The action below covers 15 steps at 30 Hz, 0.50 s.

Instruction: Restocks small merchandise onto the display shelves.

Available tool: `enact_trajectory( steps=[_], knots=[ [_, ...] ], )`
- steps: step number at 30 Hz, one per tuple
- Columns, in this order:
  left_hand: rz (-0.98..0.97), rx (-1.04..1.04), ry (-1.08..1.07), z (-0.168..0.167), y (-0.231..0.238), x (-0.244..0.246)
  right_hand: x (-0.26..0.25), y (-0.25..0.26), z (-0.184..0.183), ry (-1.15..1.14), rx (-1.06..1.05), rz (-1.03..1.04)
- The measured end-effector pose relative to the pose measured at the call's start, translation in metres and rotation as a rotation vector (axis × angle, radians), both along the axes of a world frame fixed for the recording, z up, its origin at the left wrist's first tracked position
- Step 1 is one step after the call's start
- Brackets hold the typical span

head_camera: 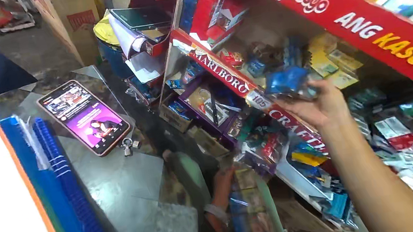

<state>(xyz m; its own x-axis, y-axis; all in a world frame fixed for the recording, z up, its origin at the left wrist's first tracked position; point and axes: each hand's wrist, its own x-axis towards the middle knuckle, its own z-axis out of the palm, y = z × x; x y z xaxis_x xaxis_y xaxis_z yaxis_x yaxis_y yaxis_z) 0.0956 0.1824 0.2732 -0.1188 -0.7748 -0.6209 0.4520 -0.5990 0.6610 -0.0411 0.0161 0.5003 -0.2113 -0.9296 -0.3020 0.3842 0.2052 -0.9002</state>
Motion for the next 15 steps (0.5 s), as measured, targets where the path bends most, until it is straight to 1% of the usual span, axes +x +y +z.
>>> enact_trajectory(
  steps=[2,3,5,7,11,13,15],
  knots=[
    [0.041,0.060,0.002,-0.021,-0.003,0.008,0.020,-0.044,-0.004,0.046,0.045,0.025],
    [0.061,0.087,0.011,-0.030,-0.004,0.011,0.027,-0.068,-0.004,0.095,0.028,0.045],
    [0.095,0.130,0.029,-0.039,-0.006,0.019,0.034,-0.119,-0.001,0.152,-0.089,0.091],
    [0.115,0.136,0.048,-0.043,-0.008,0.025,0.045,-0.166,0.010,0.145,-0.197,0.057],
    [0.182,0.168,0.084,-0.036,-0.016,0.032,0.065,-0.254,0.024,0.143,-0.297,-0.056],
    [0.217,0.162,0.083,-0.035,-0.018,0.035,0.069,-0.293,0.025,0.164,-0.398,-0.017],
    [0.269,0.154,0.088,-0.035,-0.019,0.041,0.077,-0.319,0.027,0.238,-0.451,0.031]
  ],
)
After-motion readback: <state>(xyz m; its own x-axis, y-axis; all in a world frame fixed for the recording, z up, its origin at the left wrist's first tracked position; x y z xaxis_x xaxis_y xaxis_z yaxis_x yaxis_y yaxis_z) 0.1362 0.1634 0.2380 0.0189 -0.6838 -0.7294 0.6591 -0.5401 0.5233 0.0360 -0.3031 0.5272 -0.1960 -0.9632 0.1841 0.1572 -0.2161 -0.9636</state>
